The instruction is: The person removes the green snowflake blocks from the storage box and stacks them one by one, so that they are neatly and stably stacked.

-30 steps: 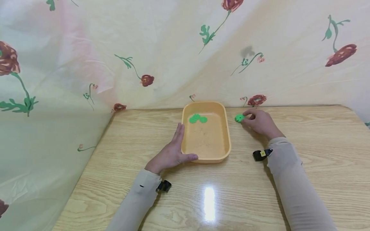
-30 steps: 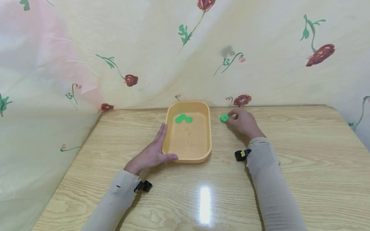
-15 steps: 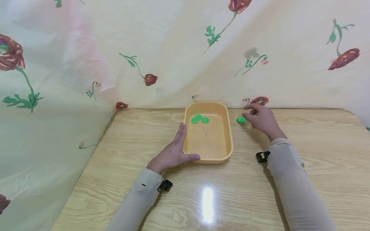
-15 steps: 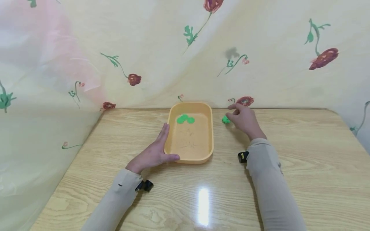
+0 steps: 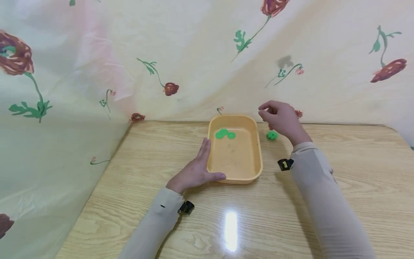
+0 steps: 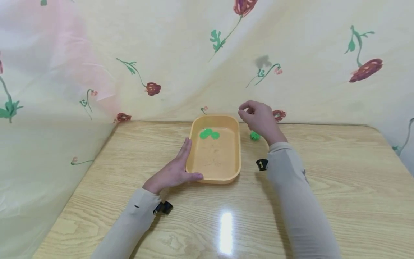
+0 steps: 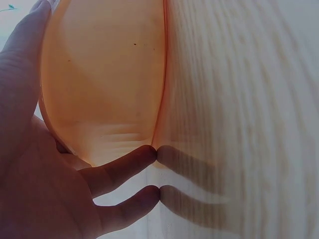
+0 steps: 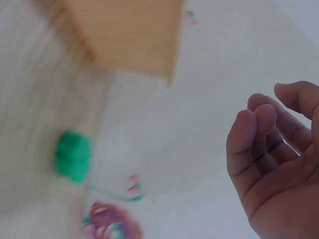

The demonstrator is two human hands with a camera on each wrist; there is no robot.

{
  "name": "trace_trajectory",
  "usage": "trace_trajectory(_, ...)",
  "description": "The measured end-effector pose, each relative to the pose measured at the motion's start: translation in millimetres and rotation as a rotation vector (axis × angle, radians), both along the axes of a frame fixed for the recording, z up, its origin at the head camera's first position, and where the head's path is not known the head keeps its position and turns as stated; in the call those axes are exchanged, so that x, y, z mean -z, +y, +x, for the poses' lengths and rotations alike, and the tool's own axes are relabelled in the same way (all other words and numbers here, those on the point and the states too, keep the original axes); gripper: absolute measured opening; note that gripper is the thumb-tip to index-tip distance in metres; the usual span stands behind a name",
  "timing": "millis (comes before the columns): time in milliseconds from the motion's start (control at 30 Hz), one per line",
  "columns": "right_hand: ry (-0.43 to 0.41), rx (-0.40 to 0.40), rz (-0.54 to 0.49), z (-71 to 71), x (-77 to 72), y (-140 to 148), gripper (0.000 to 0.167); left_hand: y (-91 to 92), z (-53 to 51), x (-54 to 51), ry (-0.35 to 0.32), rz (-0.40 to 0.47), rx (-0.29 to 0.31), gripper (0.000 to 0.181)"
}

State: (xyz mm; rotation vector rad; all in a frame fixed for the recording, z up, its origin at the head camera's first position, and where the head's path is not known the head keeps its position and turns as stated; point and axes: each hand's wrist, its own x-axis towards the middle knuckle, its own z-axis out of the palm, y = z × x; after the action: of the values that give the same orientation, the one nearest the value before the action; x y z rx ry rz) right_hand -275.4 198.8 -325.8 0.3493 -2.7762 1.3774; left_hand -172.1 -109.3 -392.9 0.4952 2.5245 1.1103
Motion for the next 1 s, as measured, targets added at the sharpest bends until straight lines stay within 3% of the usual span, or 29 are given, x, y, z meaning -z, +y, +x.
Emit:
trace_trajectory(300,0.02,-0.086,0.063,-9.8,-25.0,-43.9,0.027,0.7,-0.4,0.1,-0.018,0.011,-0.019,0.128)
trace_trajectory(500,-0.01,-0.152,0.1,-19.8,-28.4,-69.8,0.025,0.6,-1.4,0.6,-0.019,0.015,-0.023,0.129)
trace_trajectory(700,-0.09,-0.209,0.135,-31.2,-14.2,-88.0,0.023,-0.5,-2.0,2.5,-0.014,0.023,-0.01,0.129)
trace_trajectory(1000,-0.282,-0.256,0.253,-44.1,22.7,-97.0,0.024,-1.2,-1.2,3.6,-0.017,0.02,0.0,0.127)
